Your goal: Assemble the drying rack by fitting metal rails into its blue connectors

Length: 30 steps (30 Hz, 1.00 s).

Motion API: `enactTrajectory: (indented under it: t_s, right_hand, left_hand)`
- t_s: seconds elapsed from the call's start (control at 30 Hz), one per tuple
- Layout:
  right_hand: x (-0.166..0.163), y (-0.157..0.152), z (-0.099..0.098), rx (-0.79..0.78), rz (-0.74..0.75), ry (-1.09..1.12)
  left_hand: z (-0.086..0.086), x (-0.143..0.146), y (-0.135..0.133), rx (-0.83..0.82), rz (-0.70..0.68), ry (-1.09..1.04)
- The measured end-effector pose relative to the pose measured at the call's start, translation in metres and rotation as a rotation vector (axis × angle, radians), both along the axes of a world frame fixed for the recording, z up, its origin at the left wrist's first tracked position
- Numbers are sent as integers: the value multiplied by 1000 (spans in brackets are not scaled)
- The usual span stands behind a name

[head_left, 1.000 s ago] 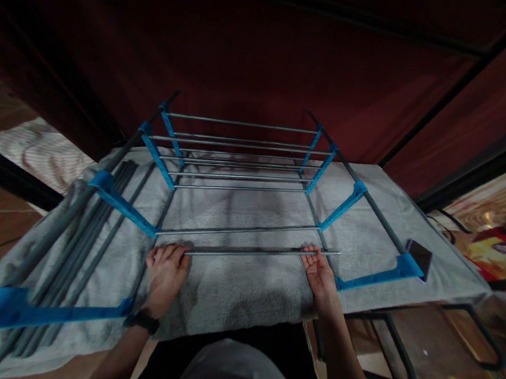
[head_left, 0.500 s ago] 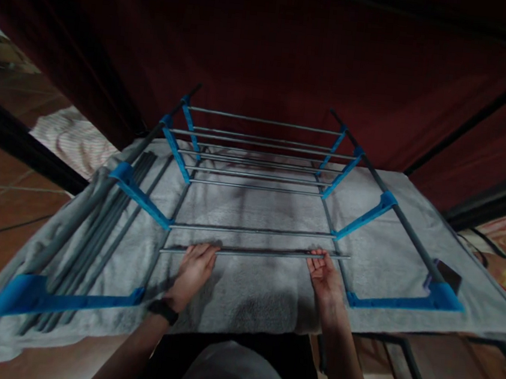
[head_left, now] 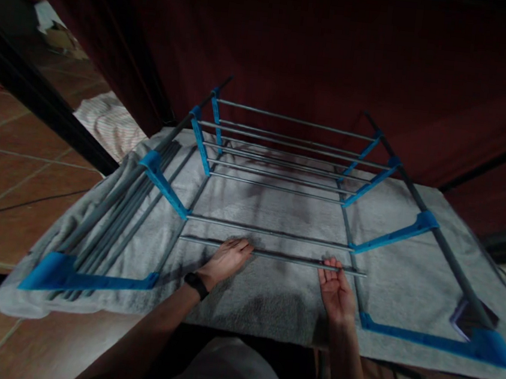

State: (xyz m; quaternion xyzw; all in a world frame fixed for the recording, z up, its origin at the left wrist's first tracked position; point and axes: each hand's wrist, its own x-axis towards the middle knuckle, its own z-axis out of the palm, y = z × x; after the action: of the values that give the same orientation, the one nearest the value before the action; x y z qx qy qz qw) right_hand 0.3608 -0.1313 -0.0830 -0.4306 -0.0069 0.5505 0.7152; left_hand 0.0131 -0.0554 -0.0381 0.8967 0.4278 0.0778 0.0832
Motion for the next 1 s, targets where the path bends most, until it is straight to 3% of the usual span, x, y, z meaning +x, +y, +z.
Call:
enactTrajectory:
  t_s: [0.17, 0.87, 1.0]
  right_hand:
    - [-2, -4, 0, 14, 11, -44]
    - [-12, -6, 2, 106, 23, -142]
    - [-17, -5, 1, 130, 11, -133]
  left_hand:
    - [-2, 12, 4, 51, -68, 45]
    - [1, 17, -4, 95, -22, 94]
    - [-6, 13, -4, 102, -33, 34]
